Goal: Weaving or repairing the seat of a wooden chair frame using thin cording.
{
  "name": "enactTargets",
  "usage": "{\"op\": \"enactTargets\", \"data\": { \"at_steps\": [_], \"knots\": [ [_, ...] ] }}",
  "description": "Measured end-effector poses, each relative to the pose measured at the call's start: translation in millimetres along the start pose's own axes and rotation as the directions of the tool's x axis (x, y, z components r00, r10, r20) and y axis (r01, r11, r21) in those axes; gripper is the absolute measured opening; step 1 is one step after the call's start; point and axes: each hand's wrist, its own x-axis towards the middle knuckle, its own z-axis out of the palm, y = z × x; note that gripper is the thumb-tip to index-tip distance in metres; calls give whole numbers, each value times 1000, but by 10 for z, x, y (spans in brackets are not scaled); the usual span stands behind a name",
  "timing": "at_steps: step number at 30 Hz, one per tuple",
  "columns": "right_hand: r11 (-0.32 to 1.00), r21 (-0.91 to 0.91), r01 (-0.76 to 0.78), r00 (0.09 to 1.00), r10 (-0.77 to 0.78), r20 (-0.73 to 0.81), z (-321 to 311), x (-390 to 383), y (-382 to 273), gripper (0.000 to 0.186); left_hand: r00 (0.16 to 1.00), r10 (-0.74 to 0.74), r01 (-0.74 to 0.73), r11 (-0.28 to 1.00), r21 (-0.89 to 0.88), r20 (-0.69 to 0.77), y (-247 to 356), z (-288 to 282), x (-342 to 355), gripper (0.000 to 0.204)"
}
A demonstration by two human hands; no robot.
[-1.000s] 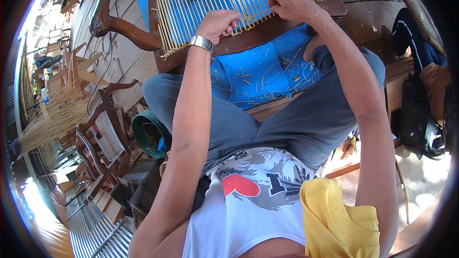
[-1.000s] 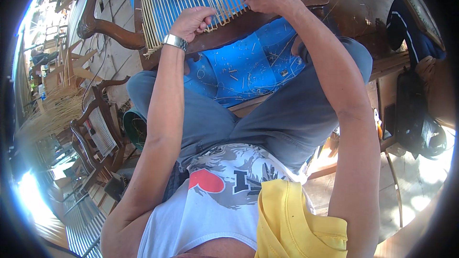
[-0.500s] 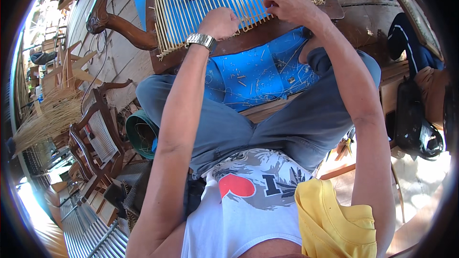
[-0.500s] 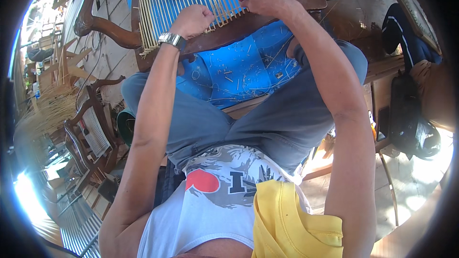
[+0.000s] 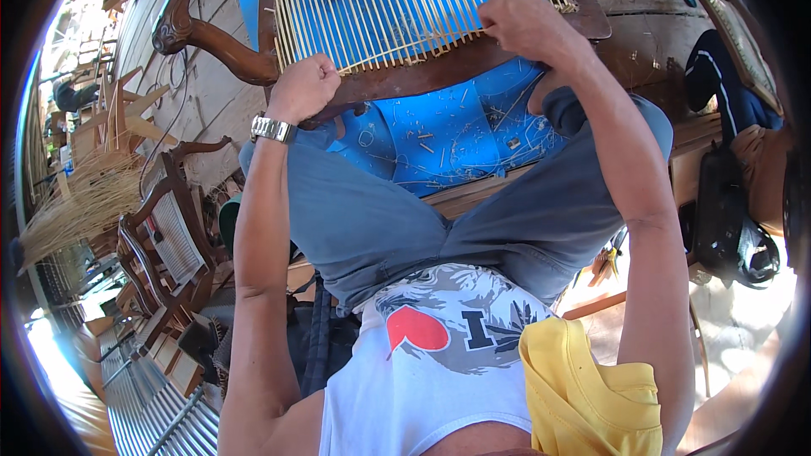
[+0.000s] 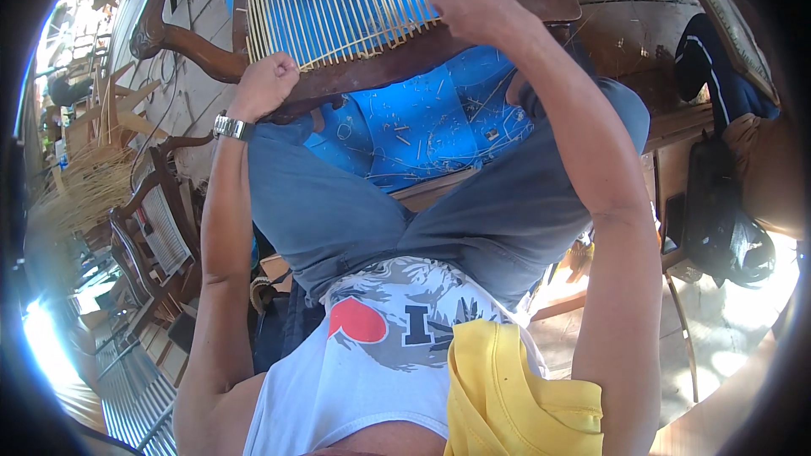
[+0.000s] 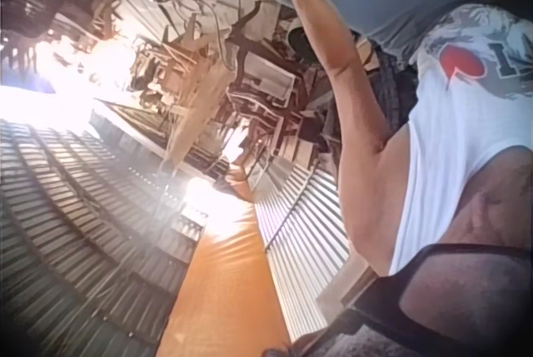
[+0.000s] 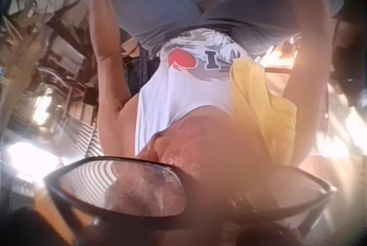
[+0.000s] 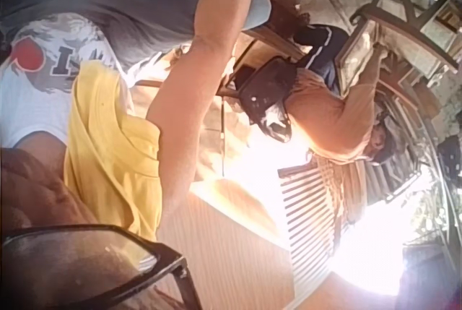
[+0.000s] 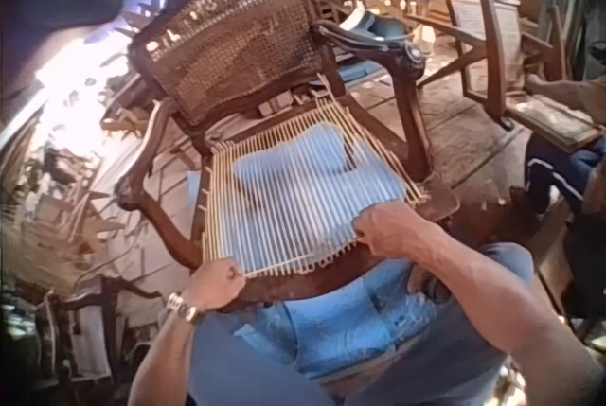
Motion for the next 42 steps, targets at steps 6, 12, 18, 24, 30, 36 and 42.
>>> {"op": "enactTargets", "data": {
  "at_steps": [6, 12, 18, 24, 30, 36, 42],
  "knots": [
    [996, -21, 88, 990, -90, -106, 47, -63, 83, 8, 998, -47, 46, 998, -32, -33, 47, 91, -252, 18],
    [998, 62, -28, 999, 25, 41, -13, 8, -9, 9, 989, -87, 68, 985, -159, -116, 4, 30, -397, 15],
    [864, 498, 73, 974, 47, -223, -32, 260, -170, 23, 939, 216, -314, 855, -413, -268, 403, -379, -276, 15],
    [76, 995, -67, 979, -187, 80, -12, 545, -447, 33, 988, 150, -137, 960, -243, 35, 1171, -951, 63, 29],
    [504, 861, -67, 997, 11, 72, 46, 480, -175, 32, 972, 144, -232, 710, -665, -185, 718, -223, 360, 28],
    [804, 571, -168, 983, 176, 42, 152, 240, -180, 18, 999, 20, -36, 759, -650, -32, 806, 322, 729, 32],
    [852, 500, -157, 987, 151, 53, 166, 257, -173, 17, 999, 41, -38, 903, -428, -3, 924, 456, 902, 28]
  ]
}}
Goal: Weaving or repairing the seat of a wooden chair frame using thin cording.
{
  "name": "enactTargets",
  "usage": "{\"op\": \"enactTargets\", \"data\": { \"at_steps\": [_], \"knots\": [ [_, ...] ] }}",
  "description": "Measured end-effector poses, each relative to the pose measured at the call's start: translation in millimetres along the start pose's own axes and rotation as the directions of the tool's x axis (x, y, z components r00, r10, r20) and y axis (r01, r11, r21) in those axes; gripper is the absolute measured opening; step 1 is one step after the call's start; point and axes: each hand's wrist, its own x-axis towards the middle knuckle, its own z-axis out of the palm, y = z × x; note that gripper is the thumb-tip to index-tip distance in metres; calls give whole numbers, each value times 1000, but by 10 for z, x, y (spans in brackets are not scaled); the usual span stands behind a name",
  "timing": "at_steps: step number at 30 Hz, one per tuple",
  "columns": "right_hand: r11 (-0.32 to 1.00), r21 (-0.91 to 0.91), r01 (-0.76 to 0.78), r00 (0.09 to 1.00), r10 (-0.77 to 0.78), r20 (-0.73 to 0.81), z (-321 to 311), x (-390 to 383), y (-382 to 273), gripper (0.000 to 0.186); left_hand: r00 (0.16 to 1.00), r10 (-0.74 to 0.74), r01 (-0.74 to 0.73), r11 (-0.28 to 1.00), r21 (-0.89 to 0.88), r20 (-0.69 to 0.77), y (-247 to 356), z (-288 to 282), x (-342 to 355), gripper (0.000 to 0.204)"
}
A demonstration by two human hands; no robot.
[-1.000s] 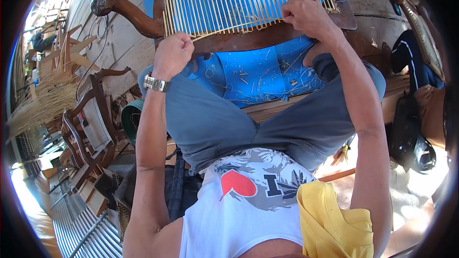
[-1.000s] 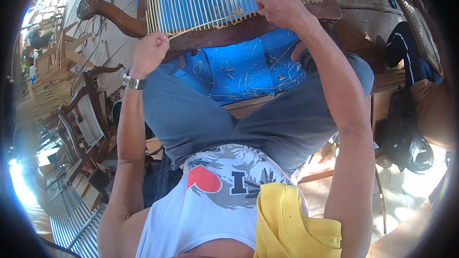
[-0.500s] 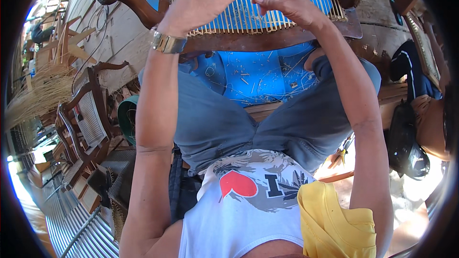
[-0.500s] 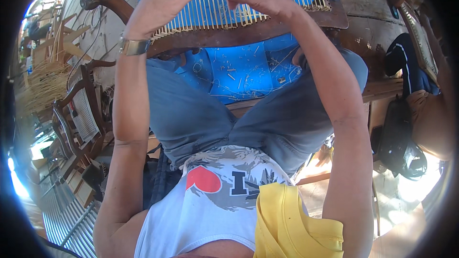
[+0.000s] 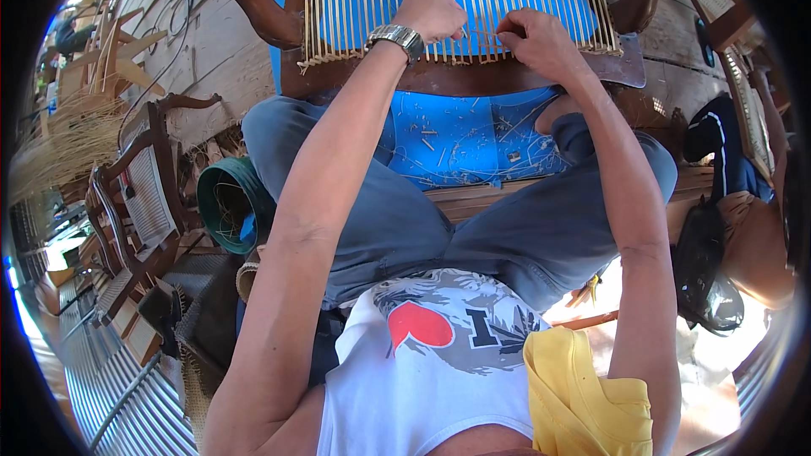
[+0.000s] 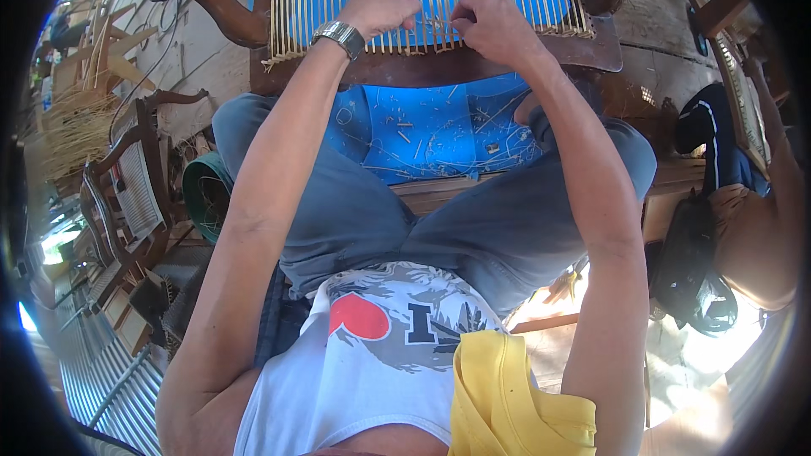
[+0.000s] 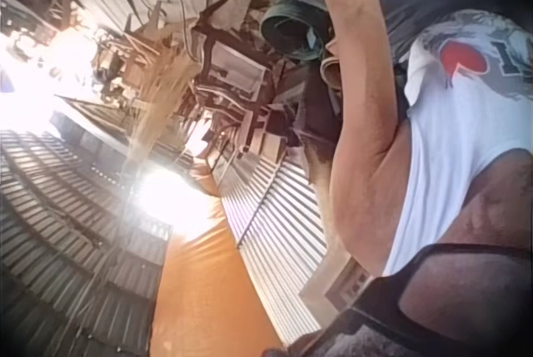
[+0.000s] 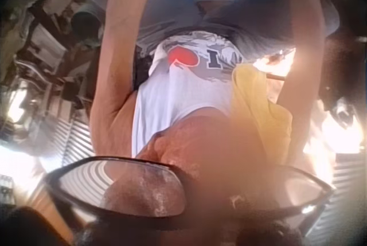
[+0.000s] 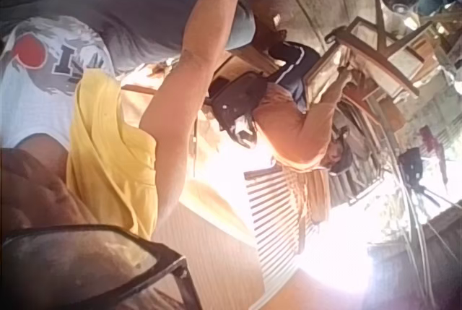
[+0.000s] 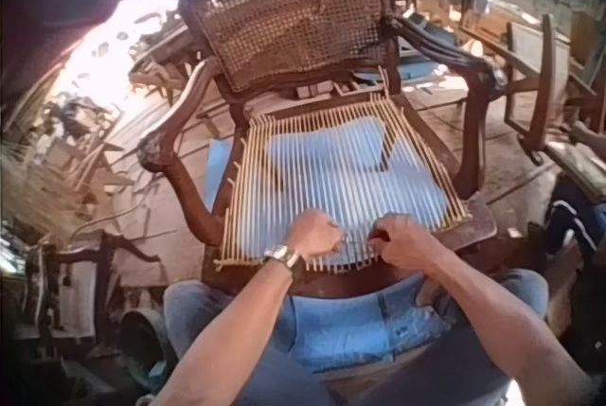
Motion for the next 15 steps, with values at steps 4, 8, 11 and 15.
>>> {"op": "enactTargets", "data": {
  "at_steps": [4, 8, 11, 15],
  "knots": [
    [987, 141, 80, 995, -72, -64, -13, -7, -88, 16, 999, -41, 43, 997, 60, -32, -16, 46, 44, 27],
    [995, 76, 71, 994, -64, -83, 104, 71, 7, 15, 995, -95, 95, 985, -142, 1, -2, 15, 15, 26],
    [993, 92, 72, 997, -69, -28, 103, 115, -11, 15, 985, -175, 171, 944, -284, 10, -12, 5, -17, 26],
    [999, 51, 5, 1000, -6, 15, 73, 119, 53, 17, 981, -188, 192, 926, -324, 45, -36, -9, -15, 31]
  ]
}}
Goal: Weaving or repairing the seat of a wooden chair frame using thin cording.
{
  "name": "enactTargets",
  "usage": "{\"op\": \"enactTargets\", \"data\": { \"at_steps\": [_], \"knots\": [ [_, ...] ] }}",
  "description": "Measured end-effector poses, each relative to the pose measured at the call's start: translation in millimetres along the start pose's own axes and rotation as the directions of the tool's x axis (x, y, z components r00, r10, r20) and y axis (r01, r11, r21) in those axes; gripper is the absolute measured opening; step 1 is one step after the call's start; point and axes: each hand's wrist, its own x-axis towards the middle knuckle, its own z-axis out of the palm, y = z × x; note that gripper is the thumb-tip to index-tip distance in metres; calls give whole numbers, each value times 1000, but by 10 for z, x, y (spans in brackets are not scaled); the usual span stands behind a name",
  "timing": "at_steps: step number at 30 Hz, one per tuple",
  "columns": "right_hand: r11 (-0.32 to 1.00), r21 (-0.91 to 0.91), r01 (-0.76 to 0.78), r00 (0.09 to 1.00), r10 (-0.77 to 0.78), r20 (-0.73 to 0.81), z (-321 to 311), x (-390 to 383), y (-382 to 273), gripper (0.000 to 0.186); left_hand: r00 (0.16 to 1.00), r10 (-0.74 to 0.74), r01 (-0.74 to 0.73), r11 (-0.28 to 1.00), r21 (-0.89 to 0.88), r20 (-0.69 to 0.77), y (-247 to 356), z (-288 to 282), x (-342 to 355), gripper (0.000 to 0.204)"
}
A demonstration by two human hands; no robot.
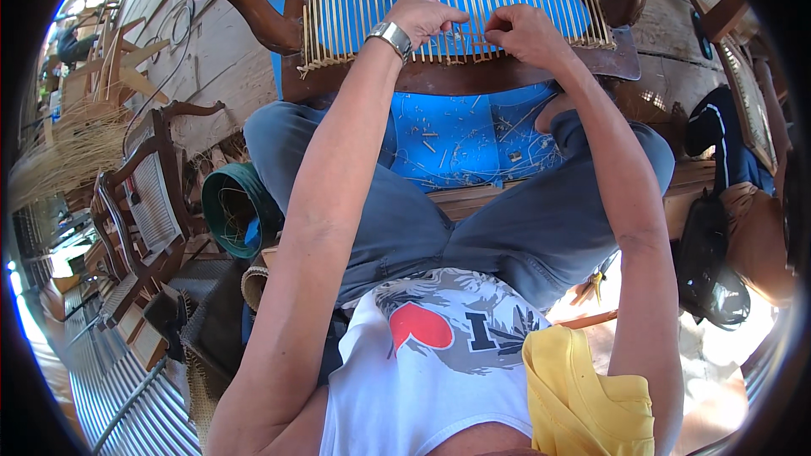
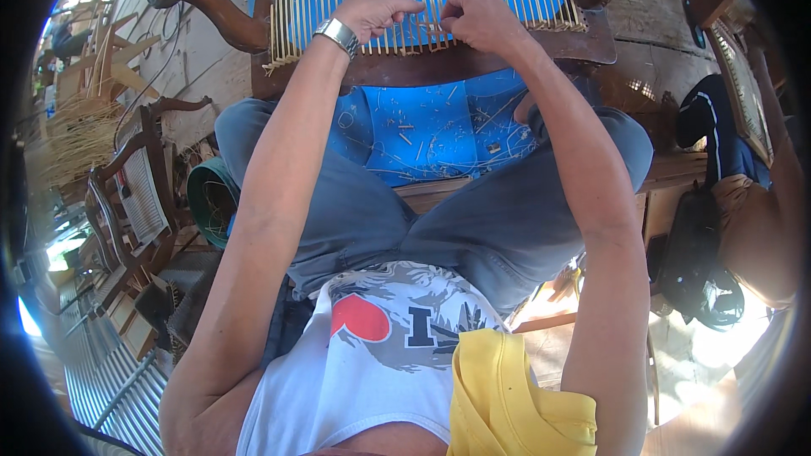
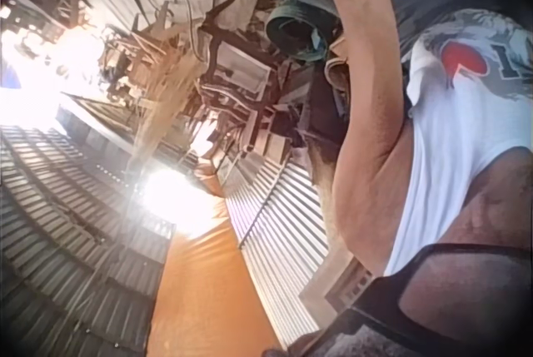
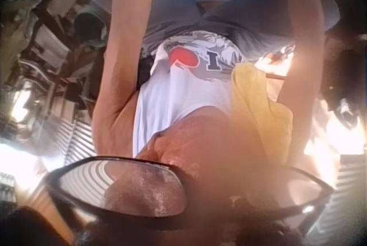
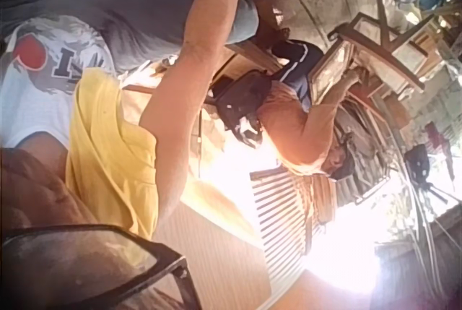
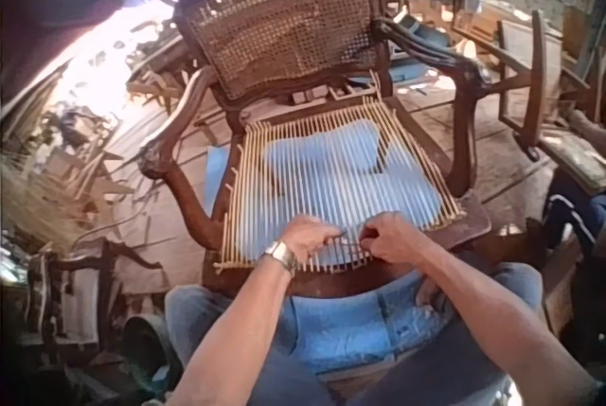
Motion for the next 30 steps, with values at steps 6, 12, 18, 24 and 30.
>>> {"op": "enactTargets", "data": {
  "at_steps": [6, 12, 18, 24, 30],
  "knots": [
    [1000, -9, -1, 1000, 1, 22, -15, 7, 15, 16, 1000, -8, 8, 1000, -23, 8, 12, -12, -34, 31],
    [999, 32, 32, 999, -31, -36, 6, -49, -72, 17, 993, 119, -98, 893, 440, -21, 28, 84, -17, 37],
    [961, 267, 70, 996, -55, -63, -65, -35, -194, 21, 922, 344, -305, 928, 212, -179, -76, -56, -369, 42],
    [847, 527, -68, 997, 69, 19, -59, -57, -206, 32, 943, 271, -288, 955, -67, -194, -39, -89, -431, 43],
    [810, 545, -216, 976, 163, 144, -7, -151, -449, 28, 601, 760, -263, 480, 837, -247, -58, 140, -471, 21]
  ]
}}
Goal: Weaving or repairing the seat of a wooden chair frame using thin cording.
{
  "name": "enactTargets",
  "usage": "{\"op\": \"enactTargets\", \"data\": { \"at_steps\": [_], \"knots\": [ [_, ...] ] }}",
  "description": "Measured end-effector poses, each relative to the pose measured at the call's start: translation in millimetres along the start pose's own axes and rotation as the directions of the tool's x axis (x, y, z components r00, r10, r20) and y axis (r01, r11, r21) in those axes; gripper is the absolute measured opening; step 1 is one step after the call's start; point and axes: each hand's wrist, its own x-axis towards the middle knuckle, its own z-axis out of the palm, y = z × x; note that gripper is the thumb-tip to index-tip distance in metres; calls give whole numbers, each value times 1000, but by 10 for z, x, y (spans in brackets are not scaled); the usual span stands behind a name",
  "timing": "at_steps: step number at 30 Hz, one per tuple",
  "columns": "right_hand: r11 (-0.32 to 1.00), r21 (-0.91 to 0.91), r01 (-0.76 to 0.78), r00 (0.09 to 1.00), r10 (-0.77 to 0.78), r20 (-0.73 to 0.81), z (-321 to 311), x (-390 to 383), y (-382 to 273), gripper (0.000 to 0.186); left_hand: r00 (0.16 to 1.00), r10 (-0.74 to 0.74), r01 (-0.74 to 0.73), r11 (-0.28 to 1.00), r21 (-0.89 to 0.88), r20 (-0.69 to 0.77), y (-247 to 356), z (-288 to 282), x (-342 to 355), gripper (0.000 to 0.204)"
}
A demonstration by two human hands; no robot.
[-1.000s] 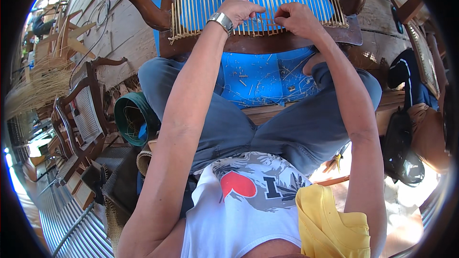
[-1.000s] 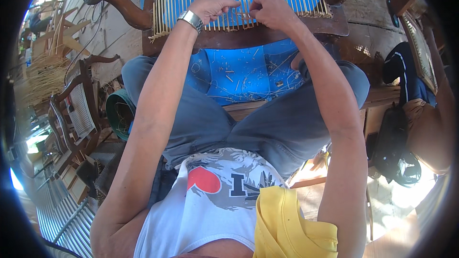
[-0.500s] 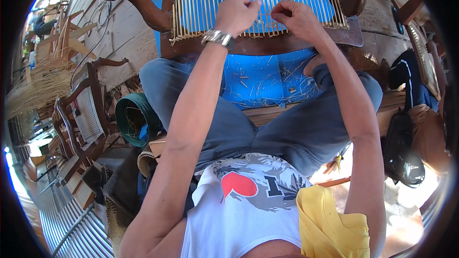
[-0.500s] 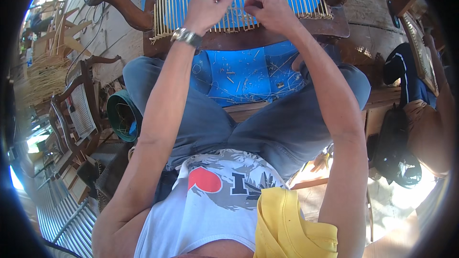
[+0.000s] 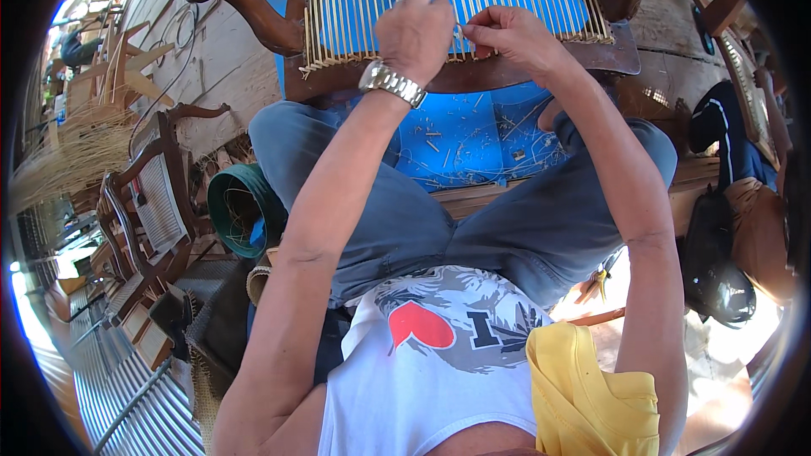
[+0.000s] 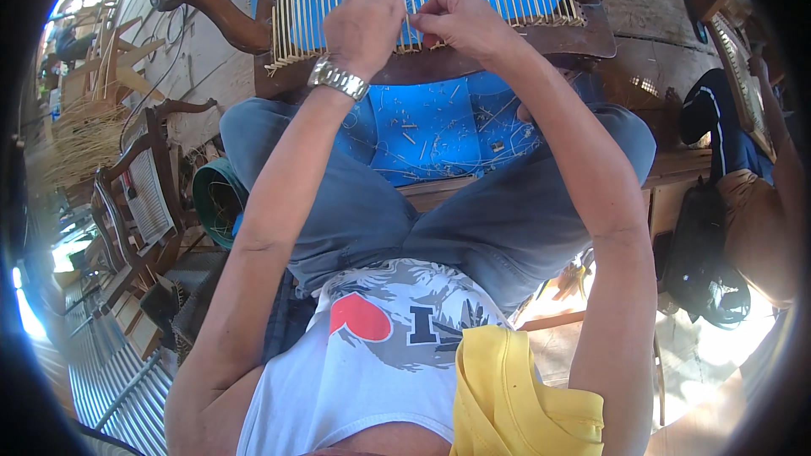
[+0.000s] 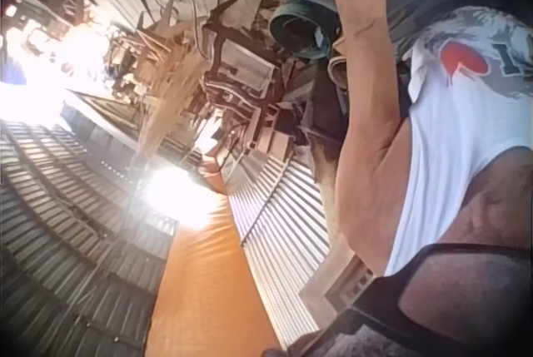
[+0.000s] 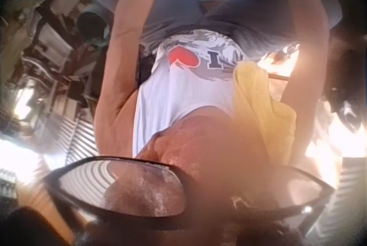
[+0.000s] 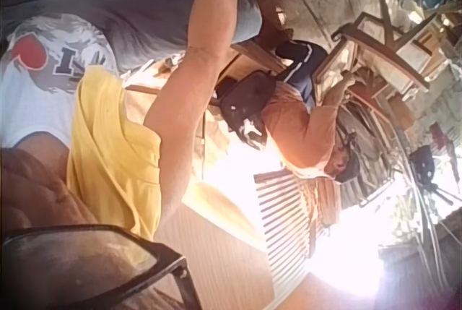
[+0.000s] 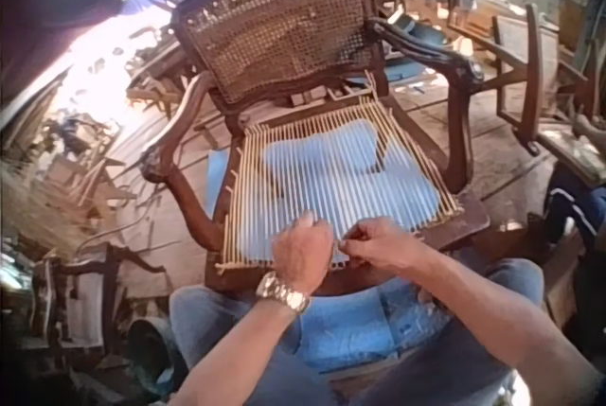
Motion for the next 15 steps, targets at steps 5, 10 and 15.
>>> {"op": "enactTargets", "data": {
  "at_steps": [5, 10, 15],
  "knots": [
    [998, -57, -8, 998, 4, -59, -72, 55, 165, 25, 991, -78, 100, 973, -207, 110, 3, 56, -4, 18],
    [877, -469, 100, 957, -214, -197, -86, 113, 337, 24, 872, -297, 484, 637, -600, 388, -229, 235, 74, 31],
    [793, -609, -4, 959, -170, -227, -39, 159, 378, 22, 834, -216, 454, 791, -410, 507, -171, 365, 166, 25]
  ]
}}
